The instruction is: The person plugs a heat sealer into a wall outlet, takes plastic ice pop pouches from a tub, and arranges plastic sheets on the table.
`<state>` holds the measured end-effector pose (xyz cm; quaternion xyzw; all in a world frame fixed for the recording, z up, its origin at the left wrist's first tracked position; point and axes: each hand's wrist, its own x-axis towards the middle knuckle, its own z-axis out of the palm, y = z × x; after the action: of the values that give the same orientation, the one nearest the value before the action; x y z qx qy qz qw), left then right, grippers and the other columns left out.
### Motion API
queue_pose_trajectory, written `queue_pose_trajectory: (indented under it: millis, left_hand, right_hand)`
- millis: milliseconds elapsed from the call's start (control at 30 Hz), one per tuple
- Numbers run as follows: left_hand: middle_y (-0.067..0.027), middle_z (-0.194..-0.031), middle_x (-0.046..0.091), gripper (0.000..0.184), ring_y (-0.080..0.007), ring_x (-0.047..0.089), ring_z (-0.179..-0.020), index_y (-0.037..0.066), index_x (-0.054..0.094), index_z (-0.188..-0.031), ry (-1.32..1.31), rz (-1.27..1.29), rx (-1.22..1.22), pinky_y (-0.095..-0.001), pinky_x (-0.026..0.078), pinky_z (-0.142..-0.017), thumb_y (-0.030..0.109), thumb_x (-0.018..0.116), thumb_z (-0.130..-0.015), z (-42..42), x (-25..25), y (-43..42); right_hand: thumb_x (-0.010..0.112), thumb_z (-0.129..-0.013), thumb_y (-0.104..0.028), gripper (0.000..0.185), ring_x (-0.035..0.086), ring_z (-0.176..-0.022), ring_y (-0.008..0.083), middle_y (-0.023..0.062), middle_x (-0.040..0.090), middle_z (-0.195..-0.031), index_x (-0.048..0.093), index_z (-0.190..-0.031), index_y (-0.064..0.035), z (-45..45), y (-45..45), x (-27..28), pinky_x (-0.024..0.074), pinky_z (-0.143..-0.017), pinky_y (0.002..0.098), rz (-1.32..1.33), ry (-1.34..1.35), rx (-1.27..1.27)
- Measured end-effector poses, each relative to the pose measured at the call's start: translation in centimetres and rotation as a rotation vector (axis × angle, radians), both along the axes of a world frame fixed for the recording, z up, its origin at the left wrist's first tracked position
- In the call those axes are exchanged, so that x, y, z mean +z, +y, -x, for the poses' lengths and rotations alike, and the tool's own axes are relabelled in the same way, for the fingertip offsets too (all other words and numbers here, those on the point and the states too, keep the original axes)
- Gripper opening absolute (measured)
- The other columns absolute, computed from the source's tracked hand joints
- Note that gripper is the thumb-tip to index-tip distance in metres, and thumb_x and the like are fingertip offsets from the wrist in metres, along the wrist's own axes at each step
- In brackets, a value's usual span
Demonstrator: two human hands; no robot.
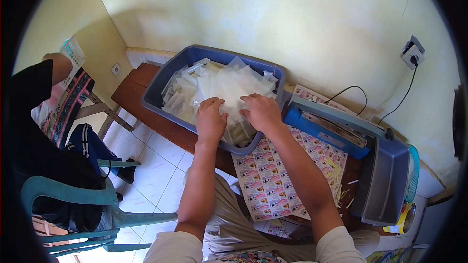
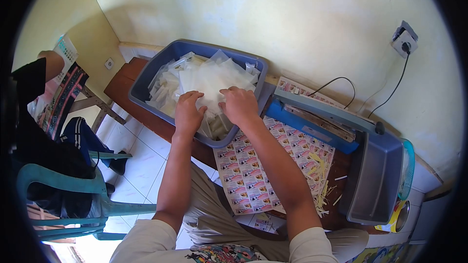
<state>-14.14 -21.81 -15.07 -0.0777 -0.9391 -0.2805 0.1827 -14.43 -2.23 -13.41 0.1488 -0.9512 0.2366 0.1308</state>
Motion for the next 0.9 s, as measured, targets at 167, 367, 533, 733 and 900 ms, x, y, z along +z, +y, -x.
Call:
queue_pose_trajectory:
  millis: [167, 367, 533, 733, 900]
  left_hand:
    - [-0.013, -0.13, 0.074, 0.041, -0.0352, 0.064, -0.128, 0.007, 0.078, -0.119, 0.01, -0.012, -0.008, -0.0447, 0.051, -0.111, 0.002, 0.087, -0.079, -0.1, 0.6, 0.4]
    - [-0.0156, -0.15, 0.06, 0.046, -0.0376, 0.052, -0.143, 0.01, 0.076, -0.128, 0.03, 0.02, 0.081, -0.0489, 0.044, -0.12, 0.009, 0.087, -0.083, 1.0, 1.0, 0.5]
    - [-0.0256, -0.155, 0.051, 0.063, -0.0459, 0.046, -0.146, 0.008, 0.066, -0.142, 0.043, -0.039, 0.174, -0.053, 0.042, -0.121, 0.015, 0.089, -0.084, 2.1, 0.5, 0.7]
    - [-0.0284, -0.145, 0.058, 0.081, -0.0487, 0.055, -0.133, 0.003, 0.056, -0.151, 0.031, -0.122, 0.116, -0.053, 0.047, -0.115, 0.013, 0.092, -0.079, 3.1, -0.7, 1.8]
    - [-0.0307, -0.138, 0.064, 0.082, -0.0509, 0.059, -0.129, 0.0, 0.053, -0.152, 0.024, -0.199, 0.048, -0.0519, 0.049, -0.112, 0.009, 0.09, -0.079, 3.3, -0.3, 3.2]
  right_hand:
    - [0.082, -0.092, -0.03, 0.044, 0.068, -0.125, 0.0362, 0.0171, 0.071, -0.132, 0.075, -0.128, -0.0064, 0.3, -0.6, 0.2, 0.0569, -0.101, 0.0496, -0.045, -0.068, -0.129]
    - [0.077, -0.098, -0.041, 0.067, 0.054, -0.143, 0.0418, 0.0255, 0.052, -0.157, 0.059, -0.15, -0.0038, 2.9, 0.1, -0.6, 0.0449, -0.118, 0.0526, -0.168, 0.1, -0.29]
    - [0.068, -0.098, -0.066, 0.091, 0.058, -0.141, 0.0403, 0.0259, 0.06, -0.151, 0.047, -0.16, -0.0022, 4.8, 0.3, 1.3, 0.0416, -0.119, 0.0512, -0.256, -0.243, -0.284]
    - [0.071, -0.093, -0.072, 0.094, 0.07, -0.125, 0.0348, 0.0213, 0.076, -0.126, 0.054, -0.155, -0.0028, 4.7, 0.4, 1.6, 0.0435, -0.114, 0.0479, -0.276, -0.256, -0.277]
    - [0.073, -0.093, -0.069, 0.077, 0.073, -0.116, 0.0333, 0.0178, 0.08, -0.114, 0.07, -0.134, -0.0044, 4.4, 1.1, 1.9, 0.0455, -0.109, 0.0481, -0.285, -0.277, -0.17]
